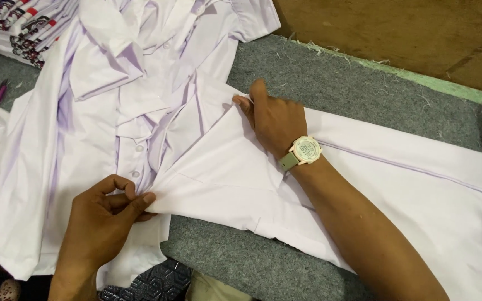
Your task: A person neatly folds a white long-sleeved shirt on a work surface, smoothing the fabric and aligning the sleeves.
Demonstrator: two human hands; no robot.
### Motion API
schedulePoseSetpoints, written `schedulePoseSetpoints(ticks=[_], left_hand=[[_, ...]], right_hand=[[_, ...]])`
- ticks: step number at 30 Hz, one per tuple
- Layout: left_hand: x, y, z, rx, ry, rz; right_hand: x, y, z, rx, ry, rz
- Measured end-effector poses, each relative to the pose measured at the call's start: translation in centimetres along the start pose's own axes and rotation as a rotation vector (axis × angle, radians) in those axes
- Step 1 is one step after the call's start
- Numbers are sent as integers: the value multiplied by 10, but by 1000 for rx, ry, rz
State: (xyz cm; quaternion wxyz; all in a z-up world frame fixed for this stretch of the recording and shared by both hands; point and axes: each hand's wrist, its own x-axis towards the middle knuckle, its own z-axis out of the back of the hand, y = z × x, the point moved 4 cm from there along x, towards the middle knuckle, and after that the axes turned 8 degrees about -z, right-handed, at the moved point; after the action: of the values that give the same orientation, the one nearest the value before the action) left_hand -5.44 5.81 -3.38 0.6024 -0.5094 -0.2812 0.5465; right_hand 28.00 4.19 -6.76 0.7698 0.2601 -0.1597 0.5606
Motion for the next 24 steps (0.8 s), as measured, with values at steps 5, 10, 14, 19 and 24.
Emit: schedulePoseSetpoints(ticks=[5,10,14,19,24], left_hand=[[1,4,6,-18,-32,-16],[-4,-7,5,55,-57,13],[-3,1,9,0,-61,-32],[-19,-40,1,194,-101,6],[-48,-78,-10,550,-242,-425]], right_hand=[[-2,2,-6,-97,-82,78],[-4,3,-12,-231,-153,109],[-2,0,-14,-203,-92,3],[11,3,11,61,163,-207],[31,-16,48,387,187,-401]])
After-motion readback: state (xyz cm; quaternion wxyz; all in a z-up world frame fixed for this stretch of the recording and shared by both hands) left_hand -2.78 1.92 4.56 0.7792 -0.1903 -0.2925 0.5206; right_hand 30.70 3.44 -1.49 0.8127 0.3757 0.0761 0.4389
